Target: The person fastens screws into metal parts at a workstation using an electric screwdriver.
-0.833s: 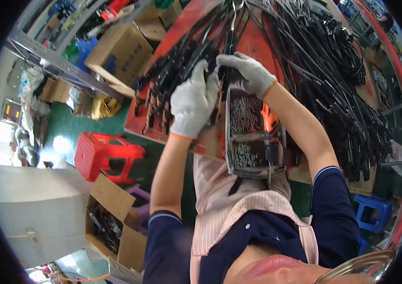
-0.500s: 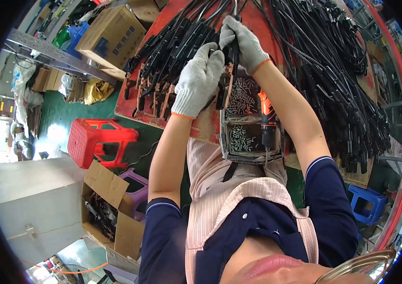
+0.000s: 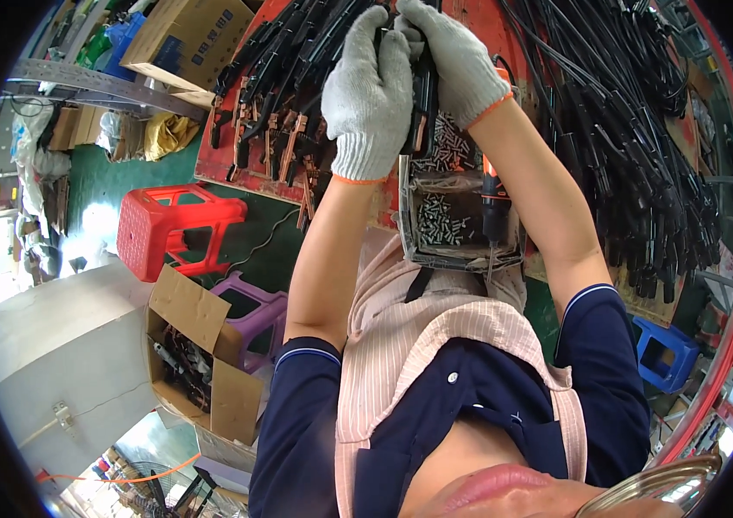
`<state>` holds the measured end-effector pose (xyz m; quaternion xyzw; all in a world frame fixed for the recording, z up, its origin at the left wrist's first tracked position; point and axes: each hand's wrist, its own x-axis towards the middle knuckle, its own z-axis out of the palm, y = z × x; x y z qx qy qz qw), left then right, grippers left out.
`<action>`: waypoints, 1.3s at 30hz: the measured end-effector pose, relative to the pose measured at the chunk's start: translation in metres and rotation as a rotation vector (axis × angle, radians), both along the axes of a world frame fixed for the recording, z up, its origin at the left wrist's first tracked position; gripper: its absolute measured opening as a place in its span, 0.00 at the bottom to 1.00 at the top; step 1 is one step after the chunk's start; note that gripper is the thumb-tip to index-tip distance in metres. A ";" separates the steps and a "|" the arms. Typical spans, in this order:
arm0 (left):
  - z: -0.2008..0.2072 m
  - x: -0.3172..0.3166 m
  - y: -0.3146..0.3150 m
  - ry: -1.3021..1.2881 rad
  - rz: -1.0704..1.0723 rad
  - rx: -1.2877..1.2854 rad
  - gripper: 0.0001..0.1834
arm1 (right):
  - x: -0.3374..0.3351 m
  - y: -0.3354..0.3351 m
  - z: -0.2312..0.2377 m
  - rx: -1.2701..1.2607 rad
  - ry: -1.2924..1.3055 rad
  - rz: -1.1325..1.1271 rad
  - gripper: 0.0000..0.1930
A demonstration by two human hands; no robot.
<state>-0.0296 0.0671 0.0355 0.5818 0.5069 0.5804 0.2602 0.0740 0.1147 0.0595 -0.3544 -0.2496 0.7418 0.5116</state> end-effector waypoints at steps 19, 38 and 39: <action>0.020 0.017 -0.013 -0.209 -0.047 -0.128 0.18 | 0.004 -0.004 -0.004 0.057 0.041 -0.038 0.10; -0.047 0.017 -0.075 -1.248 -0.595 -0.935 0.19 | 0.102 -0.119 -0.057 0.792 -1.754 -0.167 0.38; -0.050 0.017 -0.075 -1.234 -0.598 -0.931 0.17 | 0.099 -0.130 -0.059 0.607 -1.717 -0.028 0.41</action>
